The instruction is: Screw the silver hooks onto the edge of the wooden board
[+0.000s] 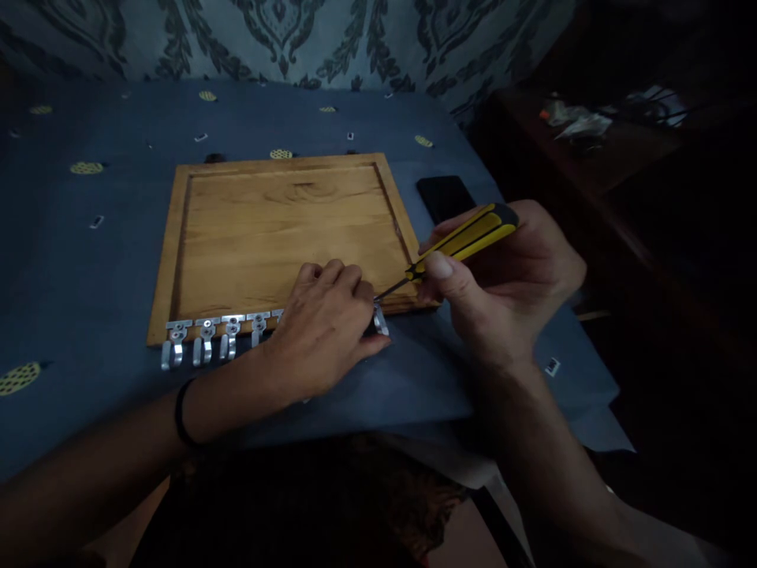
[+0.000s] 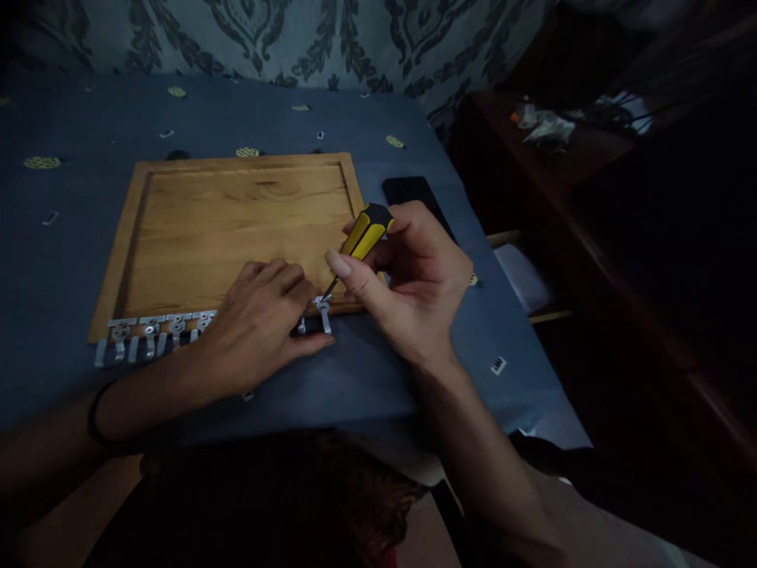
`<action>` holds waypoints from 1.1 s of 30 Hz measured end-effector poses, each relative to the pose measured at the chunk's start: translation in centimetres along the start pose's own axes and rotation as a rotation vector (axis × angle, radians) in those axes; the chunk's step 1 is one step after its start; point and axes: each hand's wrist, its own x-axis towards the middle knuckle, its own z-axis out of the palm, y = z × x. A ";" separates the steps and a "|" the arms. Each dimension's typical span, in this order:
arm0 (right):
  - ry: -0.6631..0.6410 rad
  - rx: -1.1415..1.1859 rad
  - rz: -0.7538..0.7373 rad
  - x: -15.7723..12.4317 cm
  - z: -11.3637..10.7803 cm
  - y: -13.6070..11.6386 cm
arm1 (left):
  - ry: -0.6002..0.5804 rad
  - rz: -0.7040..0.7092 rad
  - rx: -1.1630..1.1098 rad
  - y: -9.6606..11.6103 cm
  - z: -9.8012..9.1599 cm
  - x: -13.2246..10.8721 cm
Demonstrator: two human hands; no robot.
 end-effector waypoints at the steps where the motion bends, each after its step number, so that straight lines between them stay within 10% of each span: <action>1: -0.020 0.012 0.007 0.0 -0.1 0.0 | -0.009 -0.005 0.000 0.0 -0.1 0.0; 24: -0.083 0.061 0.062 -0.2 -0.4 0.1 | 0.000 0.001 0.001 0.0 -0.1 -0.1; 33: 0.176 0.115 -0.023 0.2 0.0 -0.2 | -0.002 0.007 0.001 -0.1 -0.1 -0.1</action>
